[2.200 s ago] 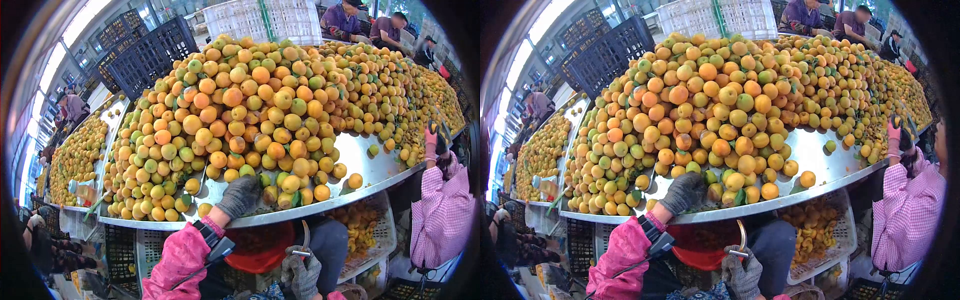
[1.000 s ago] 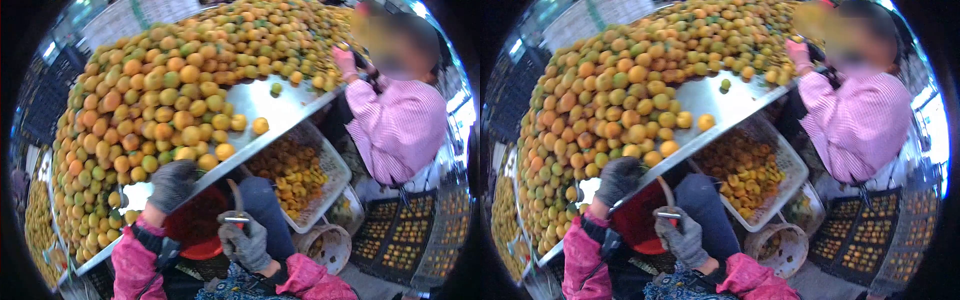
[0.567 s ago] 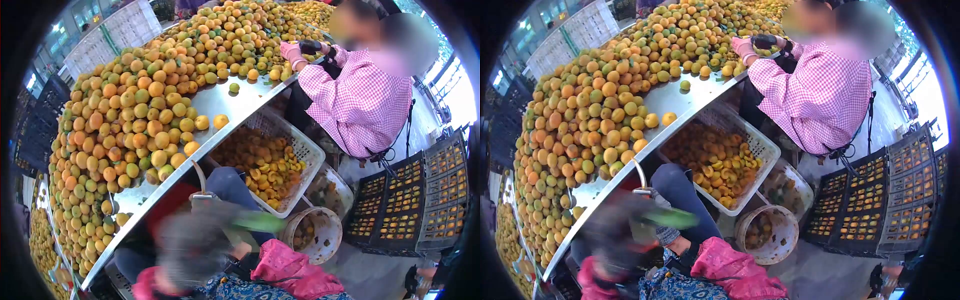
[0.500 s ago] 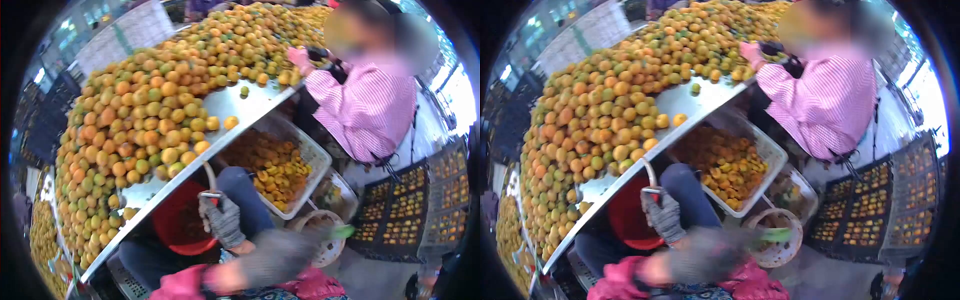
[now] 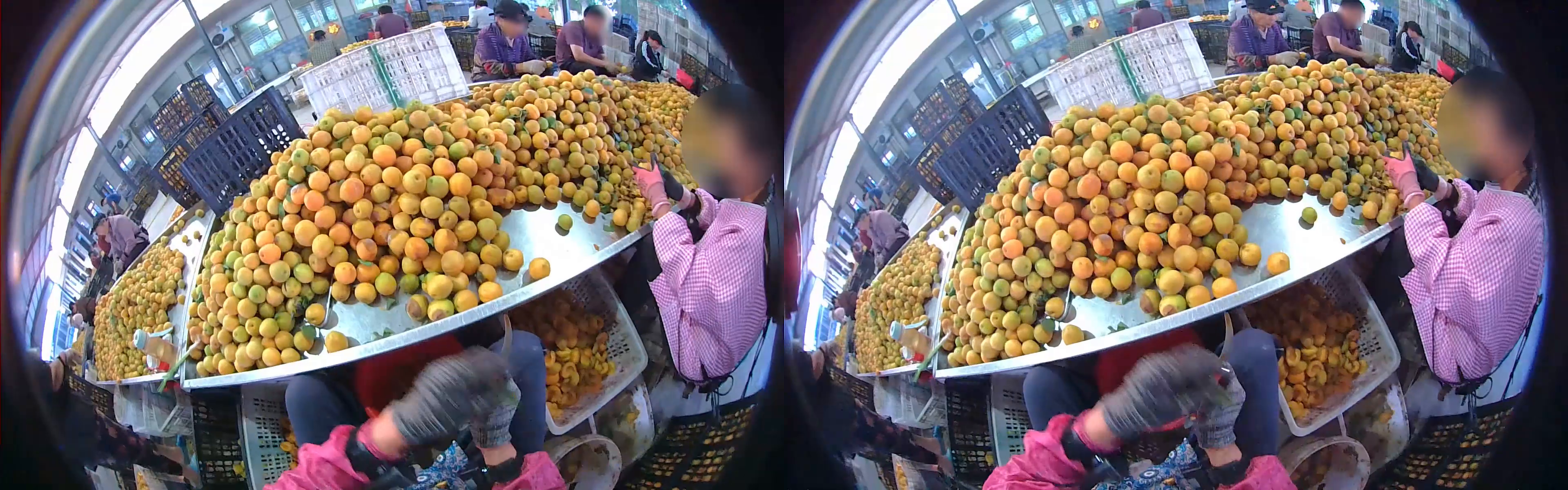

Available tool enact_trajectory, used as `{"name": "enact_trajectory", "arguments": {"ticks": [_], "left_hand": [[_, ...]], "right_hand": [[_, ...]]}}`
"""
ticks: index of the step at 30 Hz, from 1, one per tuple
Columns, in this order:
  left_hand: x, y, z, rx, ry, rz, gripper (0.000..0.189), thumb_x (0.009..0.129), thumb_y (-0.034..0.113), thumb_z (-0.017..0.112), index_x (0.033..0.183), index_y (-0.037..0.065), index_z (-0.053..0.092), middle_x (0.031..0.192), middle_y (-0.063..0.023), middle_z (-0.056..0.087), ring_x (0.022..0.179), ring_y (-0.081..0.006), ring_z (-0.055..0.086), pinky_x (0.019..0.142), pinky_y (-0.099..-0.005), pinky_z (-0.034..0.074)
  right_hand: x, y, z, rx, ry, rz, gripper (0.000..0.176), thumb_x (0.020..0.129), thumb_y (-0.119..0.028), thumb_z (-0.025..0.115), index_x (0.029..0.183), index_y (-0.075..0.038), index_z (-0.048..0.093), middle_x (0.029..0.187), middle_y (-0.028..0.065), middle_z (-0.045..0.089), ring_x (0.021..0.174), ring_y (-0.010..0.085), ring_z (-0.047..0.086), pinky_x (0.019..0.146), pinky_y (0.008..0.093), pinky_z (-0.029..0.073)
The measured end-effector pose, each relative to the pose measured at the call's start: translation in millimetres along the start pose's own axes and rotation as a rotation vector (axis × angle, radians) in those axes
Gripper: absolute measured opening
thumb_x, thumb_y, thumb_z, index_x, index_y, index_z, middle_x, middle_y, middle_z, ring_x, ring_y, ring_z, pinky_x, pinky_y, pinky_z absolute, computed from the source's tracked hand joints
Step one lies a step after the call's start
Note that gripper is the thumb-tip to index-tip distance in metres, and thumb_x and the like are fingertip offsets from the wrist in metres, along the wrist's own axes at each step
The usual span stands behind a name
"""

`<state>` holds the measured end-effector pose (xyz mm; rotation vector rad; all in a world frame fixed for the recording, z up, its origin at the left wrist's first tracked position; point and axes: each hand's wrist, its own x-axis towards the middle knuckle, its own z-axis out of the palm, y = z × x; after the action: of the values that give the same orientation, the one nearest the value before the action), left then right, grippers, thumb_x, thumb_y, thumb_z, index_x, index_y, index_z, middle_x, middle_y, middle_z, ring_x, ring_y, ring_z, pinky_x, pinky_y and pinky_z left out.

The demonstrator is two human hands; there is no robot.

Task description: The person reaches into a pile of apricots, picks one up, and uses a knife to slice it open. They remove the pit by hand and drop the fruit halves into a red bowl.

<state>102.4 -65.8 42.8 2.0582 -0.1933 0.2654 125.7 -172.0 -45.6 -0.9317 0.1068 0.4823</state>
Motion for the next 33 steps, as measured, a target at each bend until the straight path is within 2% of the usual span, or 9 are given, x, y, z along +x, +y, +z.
{"name": "enact_trajectory", "arguments": {"ticks": [3, 10, 14, 18, 20, 24, 26, 27, 33], "left_hand": [[1, -88, -48, 0.442, 0.489, -0.131, 0.018, 0.085, 0.010, 0.067, 0.101, 0.005, 0.063, 0.083, -0.0108, 0.065, 0.073, -0.0245, 0.065, 0.068, -0.0345, 0.052], [58, -151, -68, 0.835, 0.355, -0.230, 0.048, 0.076, 0.039, 0.074, 0.111, 0.008, 0.063, 0.096, -0.0145, 0.066, 0.079, -0.0309, 0.066, 0.072, -0.0410, 0.053], [80, -151, -66, 0.855, 0.043, -0.542, 0.049, 0.074, 0.043, 0.074, 0.107, 0.008, 0.064, 0.092, -0.0177, 0.066, 0.086, -0.0357, 0.065, 0.075, -0.0436, 0.052], [61, -129, -75, 0.702, 0.185, -0.439, 0.051, 0.077, 0.039, 0.074, 0.111, 0.002, 0.061, 0.099, -0.0173, 0.067, 0.087, -0.0307, 0.066, 0.076, -0.0390, 0.053], [33, -114, -72, -0.305, 0.413, -0.457, 0.051, 0.084, 0.035, 0.070, 0.118, 0.000, 0.057, 0.102, -0.0123, 0.066, 0.087, -0.0248, 0.066, 0.078, -0.0349, 0.054], [-34, -75, -29, -1.035, 0.553, -0.528, 0.053, 0.090, 0.034, 0.063, 0.127, -0.001, 0.049, 0.107, -0.0118, 0.063, 0.092, -0.0226, 0.065, 0.082, -0.0364, 0.055], [-42, -52, -20, -1.022, 0.591, -0.551, 0.054, 0.090, 0.035, 0.063, 0.127, -0.001, 0.049, 0.111, -0.0138, 0.062, 0.097, -0.0238, 0.064, 0.085, -0.0397, 0.054], [-45, -47, -12, -1.151, 0.633, -0.490, 0.054, 0.090, 0.036, 0.064, 0.128, 0.000, 0.049, 0.113, -0.0141, 0.062, 0.100, -0.0253, 0.063, 0.087, -0.0406, 0.054], [-68, -39, 10, -1.128, 0.797, -0.271, 0.063, 0.088, 0.033, 0.067, 0.136, 0.001, 0.041, 0.121, -0.0152, 0.058, 0.106, -0.0291, 0.061, 0.091, -0.0403, 0.052]], "right_hand": [[5, -2, -3, 0.037, -0.060, -0.035, 0.029, 0.091, -0.025, 0.063, 0.105, -0.001, 0.058, 0.064, 0.0061, 0.057, 0.039, 0.0118, 0.047, 0.035, 0.0255, 0.038], [9, -15, 5, -0.043, -0.028, 0.076, 0.034, 0.092, -0.031, 0.063, 0.107, -0.001, 0.057, 0.061, 0.0050, 0.055, 0.040, 0.0104, 0.047, 0.037, 0.0242, 0.037], [9, -20, 8, -0.072, -0.006, 0.097, 0.035, 0.093, -0.032, 0.062, 0.107, 0.000, 0.058, 0.062, 0.0050, 0.055, 0.041, 0.0102, 0.047, 0.038, 0.0241, 0.036], [8, -18, 7, -0.113, -0.072, 0.094, 0.038, 0.093, -0.034, 0.061, 0.109, 0.001, 0.058, 0.063, 0.0050, 0.056, 0.042, 0.0098, 0.046, 0.039, 0.0233, 0.036], [6, -19, 12, -0.148, -0.126, 0.086, 0.036, 0.094, -0.034, 0.059, 0.111, -0.002, 0.059, 0.065, 0.0038, 0.057, 0.043, 0.0084, 0.047, 0.039, 0.0231, 0.037], [-8, -9, 26, -0.377, -0.205, 0.088, 0.036, 0.095, -0.036, 0.055, 0.112, -0.004, 0.059, 0.065, 0.0023, 0.058, 0.042, 0.0062, 0.046, 0.038, 0.0217, 0.035], [-13, -6, 26, -0.606, -0.291, 0.094, 0.034, 0.095, -0.035, 0.055, 0.109, -0.004, 0.061, 0.069, 0.0030, 0.061, 0.050, 0.0090, 0.054, 0.045, 0.0254, 0.043], [-17, -5, 31, -0.761, -0.300, -0.106, 0.034, 0.096, -0.034, 0.055, 0.107, -0.003, 0.063, 0.075, 0.0070, 0.066, 0.064, 0.0162, 0.063, 0.057, 0.0313, 0.050], [-30, 2, 36, -0.837, -0.328, -0.151, 0.034, 0.095, -0.033, 0.054, 0.106, -0.002, 0.063, 0.084, 0.0143, 0.069, 0.074, 0.0280, 0.067, 0.065, 0.0356, 0.051]]}}
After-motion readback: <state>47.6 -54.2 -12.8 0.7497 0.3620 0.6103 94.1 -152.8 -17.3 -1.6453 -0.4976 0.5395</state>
